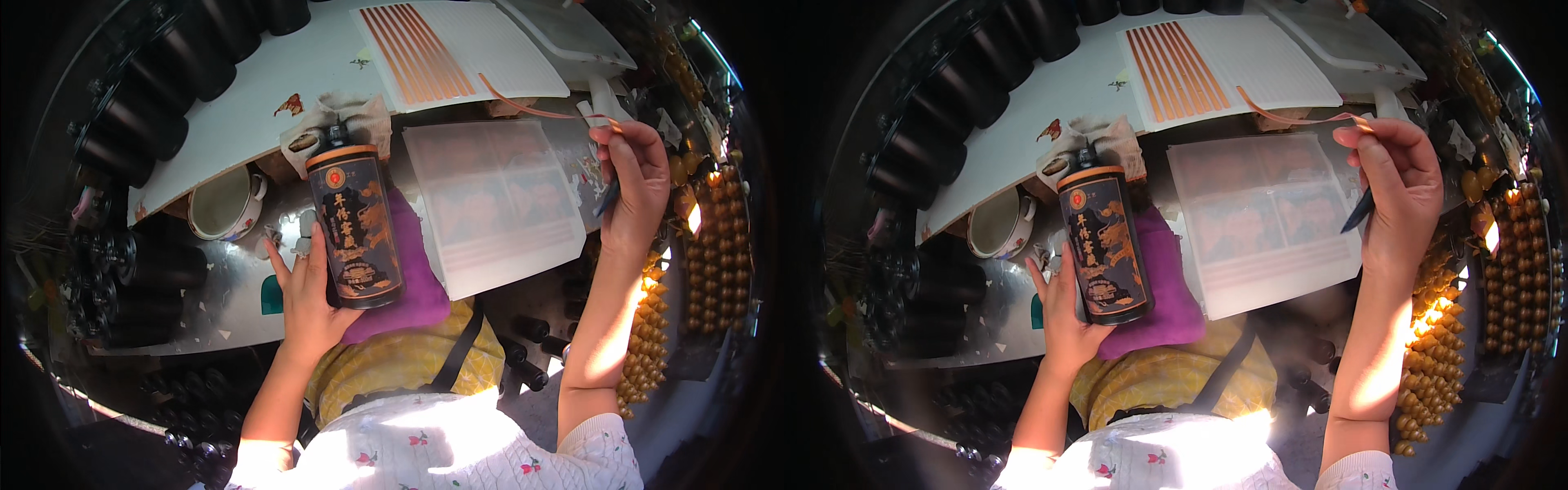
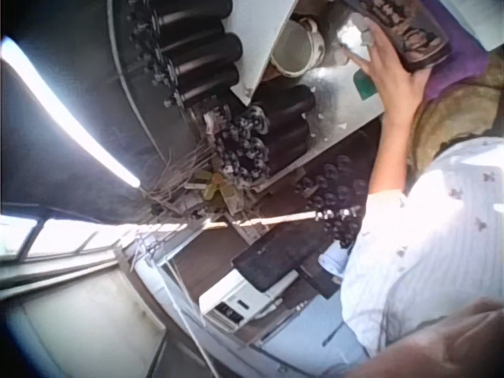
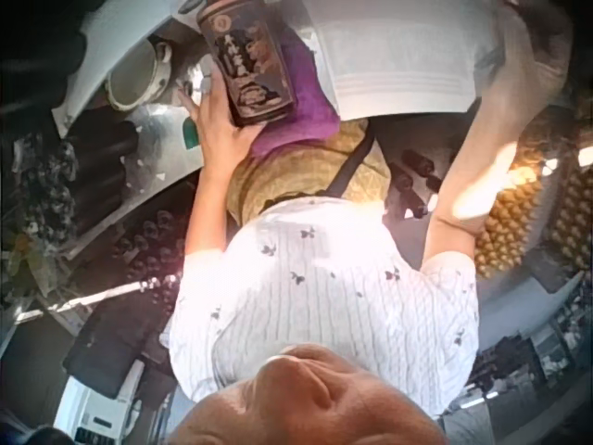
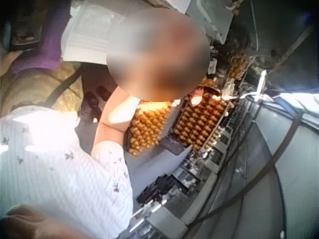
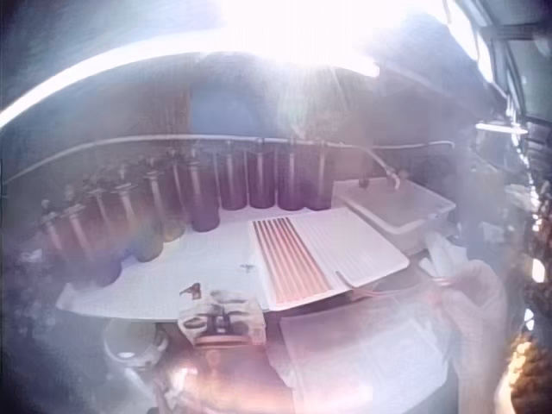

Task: The person applies decorative orange strips and printed labels to black cylindrical containers. They use a small blue plastic scraper to smooth the labels and ensure adhesion. The person handles the containers one at a time, rotating them to apply the decorations evenly.

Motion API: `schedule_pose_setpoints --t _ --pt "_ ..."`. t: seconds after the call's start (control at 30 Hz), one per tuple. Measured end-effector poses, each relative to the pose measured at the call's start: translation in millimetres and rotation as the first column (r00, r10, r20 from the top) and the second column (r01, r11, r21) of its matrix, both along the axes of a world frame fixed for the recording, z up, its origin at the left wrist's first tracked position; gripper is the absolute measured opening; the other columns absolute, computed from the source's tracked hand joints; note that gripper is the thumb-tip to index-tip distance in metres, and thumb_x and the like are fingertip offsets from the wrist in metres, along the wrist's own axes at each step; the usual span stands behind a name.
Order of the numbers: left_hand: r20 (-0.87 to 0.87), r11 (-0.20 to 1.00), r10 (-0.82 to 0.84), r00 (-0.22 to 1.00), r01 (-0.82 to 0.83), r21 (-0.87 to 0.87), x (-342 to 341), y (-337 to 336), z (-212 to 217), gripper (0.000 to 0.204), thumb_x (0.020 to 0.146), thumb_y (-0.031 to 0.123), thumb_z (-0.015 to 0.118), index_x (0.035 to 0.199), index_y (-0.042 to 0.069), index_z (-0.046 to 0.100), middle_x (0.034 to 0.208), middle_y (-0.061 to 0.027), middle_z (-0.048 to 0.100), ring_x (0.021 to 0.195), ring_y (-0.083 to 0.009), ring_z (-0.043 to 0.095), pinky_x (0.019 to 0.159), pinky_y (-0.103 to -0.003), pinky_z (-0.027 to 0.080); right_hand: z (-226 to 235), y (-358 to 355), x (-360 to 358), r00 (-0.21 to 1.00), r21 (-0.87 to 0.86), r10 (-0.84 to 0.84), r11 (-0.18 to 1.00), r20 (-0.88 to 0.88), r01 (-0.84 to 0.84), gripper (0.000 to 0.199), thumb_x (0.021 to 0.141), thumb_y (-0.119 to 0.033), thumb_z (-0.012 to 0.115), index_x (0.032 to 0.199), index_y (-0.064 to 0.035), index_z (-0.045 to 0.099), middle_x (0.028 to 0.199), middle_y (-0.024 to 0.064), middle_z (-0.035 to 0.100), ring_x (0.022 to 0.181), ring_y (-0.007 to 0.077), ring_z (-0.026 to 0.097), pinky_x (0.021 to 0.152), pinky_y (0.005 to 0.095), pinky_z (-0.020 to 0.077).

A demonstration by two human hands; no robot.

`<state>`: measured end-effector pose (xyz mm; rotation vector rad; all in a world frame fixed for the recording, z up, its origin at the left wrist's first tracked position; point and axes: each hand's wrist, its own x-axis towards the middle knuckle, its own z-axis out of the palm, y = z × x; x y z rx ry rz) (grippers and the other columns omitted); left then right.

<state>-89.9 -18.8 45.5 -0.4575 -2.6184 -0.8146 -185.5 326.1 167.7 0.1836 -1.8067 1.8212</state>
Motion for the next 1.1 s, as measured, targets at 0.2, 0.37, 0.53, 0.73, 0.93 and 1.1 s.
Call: schedule_pose_setpoints --t 0.2,0.37,0.53,0.73,0.93,1.1 --pt "-0.074 0.998 0.020 0.997 -0.025 -0.064 2 5 6 0.116 0.065 0.040 0.086 0.154 -0.004 0.026 0.105 -0.0129 0.061 0.099 -0.0323 0.060 0.114 -0.072 -0.002 18 -16 43 0.941 0.122 0.264 0.948 0.212 -0.293 0.009 0.090 -0.002 0.061 0.099 -0.0016 0.066 0.085 0.0046 0.070 0.072 0.0039 0.057 0.061 0.0163 0.0363" --pt "0.033 0.929 -0.136 0.990 0.116 0.351 4 12 32 0.123 0.061 0.052 0.091 0.154 0.000 0.030 0.144 -0.0205 0.044 0.130 -0.0408 0.042 0.117 -0.065 -0.004 37 -65 67 0.833 0.159 0.485 0.830 0.266 -0.534 0.005 0.086 -0.002 0.061 0.090 -0.0018 0.060 0.084 0.0069 0.063 0.071 0.0089 0.055 0.058 0.0222 0.0388" --pt "0.182 0.893 -0.416 0.891 0.362 0.267 4 30 107 0.062 0.058 0.026 0.088 0.113 0.007 0.065 0.146 -0.0209 0.047 0.141 -0.0399 0.036 0.118 -0.049 0.014 68 -113 69 0.578 0.377 0.717 0.448 0.391 -0.811 0.010 0.087 -0.008 0.063 0.086 -0.0013 0.055 0.081 0.0130 0.064 0.070 0.0155 0.061 0.062 0.0248 0.0465" --pt "0.318 0.765 -0.477 0.819 0.208 0.610 31 -19 71 0.015 0.066 0.012 0.079 0.073 0.012 0.065 0.142 -0.0186 0.049 0.148 -0.0397 0.022 0.116 -0.050 0.022 16 -83 79 0.560 -0.187 0.658 0.716 0.504 -0.673 0.004 0.088 -0.007 0.056 0.089 -0.0036 0.055 0.090 0.0119 0.067 0.070 0.0089 0.054 0.060 0.0237 0.0420" --pt "0.487 0.695 -0.312 0.816 -0.153 0.702 41 -33 30 0.013 0.076 0.012 0.075 0.075 0.008 0.063 0.138 -0.0185 0.052 0.146 -0.0332 0.027 0.113 -0.046 0.024 -84 -48 82 0.584 -0.461 0.698 0.715 0.416 -0.526 0.010 0.096 -0.014 0.053 0.093 -0.0042 0.051 0.090 0.0157 0.065 0.067 0.0094 0.055 0.051 0.0195 0.0389" --pt "0.429 0.791 -0.160 0.889 -0.145 0.595 34 -22 24 0.015 0.082 0.015 0.074 0.079 0.006 0.063 0.115 -0.0129 0.057 0.128 -0.0296 0.041 0.109 -0.042 0.026 -108 -39 85 0.670 -0.365 0.543 0.839 0.506 -0.405 0.015 0.096 -0.017 0.056 0.092 -0.0046 0.050 0.079 0.0108 0.058 0.060 0.0093 0.048 0.048 0.0205 0.0352"
